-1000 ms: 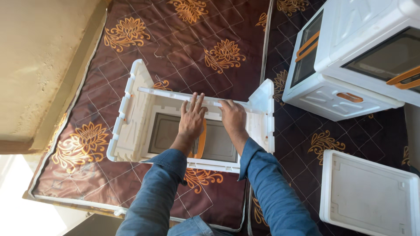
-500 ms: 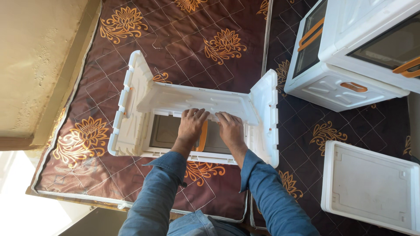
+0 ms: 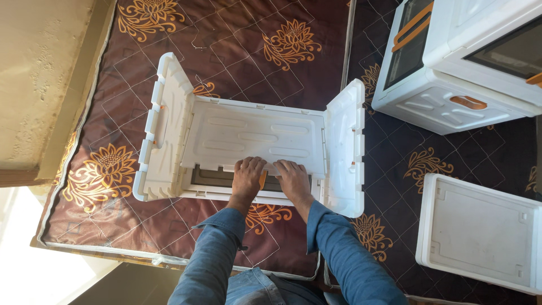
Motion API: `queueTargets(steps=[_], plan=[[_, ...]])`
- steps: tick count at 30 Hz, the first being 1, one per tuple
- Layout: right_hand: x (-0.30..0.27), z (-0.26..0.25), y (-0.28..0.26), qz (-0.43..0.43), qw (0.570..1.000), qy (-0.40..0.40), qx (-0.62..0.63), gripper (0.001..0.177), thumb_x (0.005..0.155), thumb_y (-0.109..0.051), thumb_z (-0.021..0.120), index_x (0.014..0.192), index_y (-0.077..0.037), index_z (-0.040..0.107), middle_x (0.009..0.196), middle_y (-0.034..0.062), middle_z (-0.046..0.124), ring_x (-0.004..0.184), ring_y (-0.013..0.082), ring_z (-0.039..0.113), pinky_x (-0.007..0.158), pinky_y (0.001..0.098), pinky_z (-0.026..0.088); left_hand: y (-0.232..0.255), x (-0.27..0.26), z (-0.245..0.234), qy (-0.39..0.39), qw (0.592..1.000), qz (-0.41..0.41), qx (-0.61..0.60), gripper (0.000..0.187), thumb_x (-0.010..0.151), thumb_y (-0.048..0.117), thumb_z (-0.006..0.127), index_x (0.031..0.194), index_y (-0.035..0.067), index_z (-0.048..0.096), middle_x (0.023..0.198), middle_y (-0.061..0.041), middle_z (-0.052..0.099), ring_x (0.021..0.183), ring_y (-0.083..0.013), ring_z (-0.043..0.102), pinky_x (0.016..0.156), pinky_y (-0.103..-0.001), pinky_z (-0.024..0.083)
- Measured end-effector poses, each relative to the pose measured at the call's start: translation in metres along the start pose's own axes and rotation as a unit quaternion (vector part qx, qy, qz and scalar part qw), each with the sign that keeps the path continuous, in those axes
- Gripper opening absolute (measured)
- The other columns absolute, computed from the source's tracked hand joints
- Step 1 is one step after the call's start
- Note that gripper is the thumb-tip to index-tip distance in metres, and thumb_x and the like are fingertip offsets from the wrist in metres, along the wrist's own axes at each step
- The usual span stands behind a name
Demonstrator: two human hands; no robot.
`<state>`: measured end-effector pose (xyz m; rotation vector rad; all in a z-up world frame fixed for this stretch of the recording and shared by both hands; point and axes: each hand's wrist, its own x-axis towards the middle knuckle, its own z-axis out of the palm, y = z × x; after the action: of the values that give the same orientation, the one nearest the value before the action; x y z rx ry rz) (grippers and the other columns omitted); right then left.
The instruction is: The person assembles a white plastic storage crate by unfolding its sides and inserting the lid. They then remove the lid, fold the crate flat, and reassemble it again, repeating the process multiple times.
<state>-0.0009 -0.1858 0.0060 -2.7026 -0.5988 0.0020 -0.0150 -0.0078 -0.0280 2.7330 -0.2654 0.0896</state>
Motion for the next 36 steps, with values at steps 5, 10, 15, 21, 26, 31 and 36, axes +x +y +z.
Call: queueTargets(steps=[5,10,15,21,26,31,36], plan=[[-0.003,0.011,0.004,-0.011,1.0,-0.005,-0.007,0.049,0.078,-0.015,0.082,0.124,-0.011,0.066,0.122,0.0,0.065,0.112,0.0209,0.063,0.093,0.0392,0.049,-0.005,-0.001,0.008,-0.013,0.999,-0.01,-0.03,0.042,0.084,0.009,0.07,0.125,0.017,0.063,0.13,0.001,0.063,0.128,-0.023,0.053,0.109,-0.047,0.038],[-0.003,0.02,0.007,-0.003,1.0,-0.005,0.008,0.049,0.078,-0.017,0.081,0.124,-0.012,0.065,0.121,0.0003,0.065,0.111,0.0218,0.063,0.093,0.0398,0.05,-0.01,-0.002,0.014,-0.024,0.999,-0.014,-0.044,0.047,0.08,0.008,0.074,0.124,0.017,0.063,0.132,0.0,0.062,0.129,-0.0239,0.052,0.11,-0.047,0.038],[0.0,0.029,0.009,0.024,0.999,-0.033,0.024,0.048,0.079,-0.018,0.08,0.124,-0.013,0.063,0.123,0.0006,0.064,0.114,0.0232,0.062,0.094,0.0412,0.05,-0.013,0.003,0.018,-0.059,0.996,-0.033,-0.062,0.048,0.078,0.006,0.075,0.124,0.017,0.064,0.133,0.0,0.062,0.132,-0.0236,0.052,0.11,-0.045,0.038],[-0.004,0.028,0.004,0.043,0.998,-0.043,0.036,0.049,0.079,-0.014,0.08,0.125,-0.013,0.062,0.126,0.0026,0.063,0.119,0.0249,0.06,0.097,0.0421,0.049,-0.014,-0.002,0.022,-0.085,0.992,-0.039,-0.079,0.052,0.079,0.008,0.073,0.128,0.016,0.062,0.139,-0.003,0.059,0.137,-0.025,0.049,0.116,-0.045,0.036],[-0.006,0.006,-0.004,0.036,0.998,-0.018,0.058,0.048,0.081,-0.014,0.08,0.126,-0.012,0.061,0.128,0.0035,0.063,0.123,0.0258,0.059,0.099,0.0425,0.049,0.003,-0.001,0.015,-0.064,0.996,-0.027,-0.059,0.052,0.085,0.012,0.067,0.136,0.011,0.057,0.147,-0.008,0.054,0.146,-0.0302,0.039,0.121,-0.049,0.028],[-0.015,-0.024,-0.015,0.048,0.996,0.026,0.069,0.047,0.081,-0.013,0.08,0.124,-0.01,0.063,0.132,0.0082,0.06,0.125,0.0302,0.057,0.099,0.0445,0.048,0.033,-0.001,0.005,-0.058,0.993,-0.031,-0.093,0.059,0.085,0.01,0.065,0.142,0.008,0.051,0.154,-0.01,0.047,0.15,-0.0319,0.032,0.121,-0.05,0.027],[-0.036,-0.059,-0.022,0.069,0.99,0.094,0.076,0.043,0.084,-0.012,0.078,0.124,-0.009,0.064,0.131,0.0081,0.061,0.124,0.0303,0.058,0.101,0.0441,0.049,0.061,-0.007,-0.002,0.021,0.982,-0.025,-0.185,0.054,0.089,0.008,0.063,0.142,0.007,0.054,0.152,-0.012,0.052,0.149,-0.0343,0.036,0.12,-0.047,0.032]])
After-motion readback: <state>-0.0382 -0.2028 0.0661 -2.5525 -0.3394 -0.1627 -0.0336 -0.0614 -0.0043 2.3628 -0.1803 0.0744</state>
